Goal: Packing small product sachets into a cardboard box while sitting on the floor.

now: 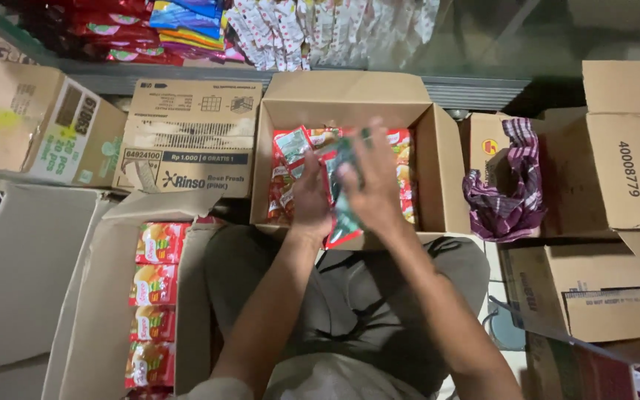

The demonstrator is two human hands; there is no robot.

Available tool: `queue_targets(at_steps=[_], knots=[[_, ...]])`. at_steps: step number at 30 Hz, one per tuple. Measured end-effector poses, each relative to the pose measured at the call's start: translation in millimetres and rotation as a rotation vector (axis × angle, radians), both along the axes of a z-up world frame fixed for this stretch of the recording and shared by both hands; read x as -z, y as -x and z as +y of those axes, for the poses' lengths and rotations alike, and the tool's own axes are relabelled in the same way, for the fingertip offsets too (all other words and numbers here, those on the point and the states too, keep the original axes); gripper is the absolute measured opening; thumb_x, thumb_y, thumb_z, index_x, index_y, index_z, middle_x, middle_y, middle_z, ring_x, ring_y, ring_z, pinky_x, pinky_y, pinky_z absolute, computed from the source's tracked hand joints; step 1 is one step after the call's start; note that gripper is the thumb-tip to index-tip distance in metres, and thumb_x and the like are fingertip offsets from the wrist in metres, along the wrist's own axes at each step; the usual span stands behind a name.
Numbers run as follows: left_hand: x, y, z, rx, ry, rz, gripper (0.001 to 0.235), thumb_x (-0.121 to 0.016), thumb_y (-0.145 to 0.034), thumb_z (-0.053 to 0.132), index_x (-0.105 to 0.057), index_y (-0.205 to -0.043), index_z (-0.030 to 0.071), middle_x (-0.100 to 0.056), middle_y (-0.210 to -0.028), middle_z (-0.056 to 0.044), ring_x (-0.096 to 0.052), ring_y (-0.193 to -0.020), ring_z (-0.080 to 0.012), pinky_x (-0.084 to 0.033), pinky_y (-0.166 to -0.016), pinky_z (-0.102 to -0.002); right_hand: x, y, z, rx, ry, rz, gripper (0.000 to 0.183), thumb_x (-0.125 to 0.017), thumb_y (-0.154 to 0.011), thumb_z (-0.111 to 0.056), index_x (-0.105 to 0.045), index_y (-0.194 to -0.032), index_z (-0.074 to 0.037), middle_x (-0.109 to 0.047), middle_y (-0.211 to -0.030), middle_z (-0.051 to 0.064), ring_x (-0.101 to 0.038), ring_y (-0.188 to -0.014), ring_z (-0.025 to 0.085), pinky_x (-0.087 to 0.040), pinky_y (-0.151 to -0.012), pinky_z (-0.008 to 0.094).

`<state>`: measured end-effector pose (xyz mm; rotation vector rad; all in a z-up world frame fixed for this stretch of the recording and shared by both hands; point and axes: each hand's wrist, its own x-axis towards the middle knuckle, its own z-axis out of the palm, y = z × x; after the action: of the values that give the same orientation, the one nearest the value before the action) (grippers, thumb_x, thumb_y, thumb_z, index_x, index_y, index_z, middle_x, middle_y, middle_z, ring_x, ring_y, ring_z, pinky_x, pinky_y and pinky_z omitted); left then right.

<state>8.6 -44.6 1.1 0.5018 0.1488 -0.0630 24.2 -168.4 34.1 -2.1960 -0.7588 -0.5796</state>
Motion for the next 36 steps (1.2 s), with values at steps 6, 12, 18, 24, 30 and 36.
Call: queue_targets(at_steps=[6,12,18,24,30,36], knots=[[-77.8,1.2,-25.5,-0.155,-0.336,0.157,0.047,-0.063,-0.098,0.046,-0.065,-0.125,0.008,-0.072,-0.111,-0.008,-0.059,-0.113,-0.0136,-0.032,-0.112,-0.036,-13.8,3.7,-4.9,0.188,-0.56,0.696,0.068,-0.068,-0.098,-0.036,-0.04,-0.158,-0.02,-0.046,-0.154,0.025,-0.044,-0.143,0.043,-0.038,-0.118,0.05],[-14.2,-25.0,-2.3,0.111,-0.351,-0.002,0.06,-0.052,-0.1,0.061,-0.062,-0.131,0.011,-0.069,-0.126,-0.018,-0.065,-0.119,-0.0215,-0.045,-0.112,-0.04,-31.9,8.0,-18.4,0.198,-0.922,0.74,0.046,-0.087,-0.081,-0.013,-0.072,-0.124,-0.01,-0.074,-0.088,0.005,-0.065,-0.074,0.008,-0.057,-0.063,0.021],[-26.8,-34.1,7.4,0.189,-0.12,0.44,0.084,-0.054,-0.086,0.074,-0.065,-0.131,0.003,-0.067,-0.128,-0.022,-0.066,-0.115,-0.0411,-0.05,-0.102,-0.055,-30.7,16.3,-22.1,0.142,-0.823,0.674,0.045,-0.09,-0.079,-0.01,-0.074,-0.122,-0.011,-0.074,-0.088,0.002,-0.063,-0.077,0.007,-0.056,-0.069,0.021],[-72.8,-60.5,13.7,0.095,0.126,0.173,0.082,-0.056,-0.086,0.07,-0.069,-0.114,-0.006,-0.07,-0.111,-0.03,-0.071,-0.101,-0.0468,-0.053,-0.1,-0.061,-32.7,19.1,-28.4,0.077,-0.695,0.621,0.047,-0.089,-0.08,-0.008,-0.074,-0.124,-0.012,-0.073,-0.091,0.007,-0.062,-0.082,0.012,-0.057,-0.074,0.03],[-114.2,-73.2,34.5,0.242,0.146,-0.254,0.1,-0.021,-0.092,0.075,-0.029,-0.157,-0.001,-0.036,-0.157,-0.03,-0.035,-0.146,-0.051,-0.038,-0.113,-0.067,-35.1,10.2,-50.4,0.082,-0.553,0.651,0.05,-0.071,-0.092,-0.009,-0.057,-0.14,-0.002,-0.072,-0.108,0.008,-0.065,-0.085,0.013,-0.054,-0.076,0.025],[-126.2,-45.6,22.5,0.262,-0.083,-0.634,0.083,-0.015,-0.107,0.06,-0.033,-0.155,-0.004,-0.042,-0.157,-0.028,-0.047,-0.144,-0.0429,-0.033,-0.131,-0.057,-44.7,12.3,-62.3,0.152,-0.685,0.425,0.047,-0.062,-0.101,-0.019,-0.05,-0.14,0.003,-0.064,-0.108,0.01,-0.06,-0.086,0.014,-0.052,-0.077,0.025]])
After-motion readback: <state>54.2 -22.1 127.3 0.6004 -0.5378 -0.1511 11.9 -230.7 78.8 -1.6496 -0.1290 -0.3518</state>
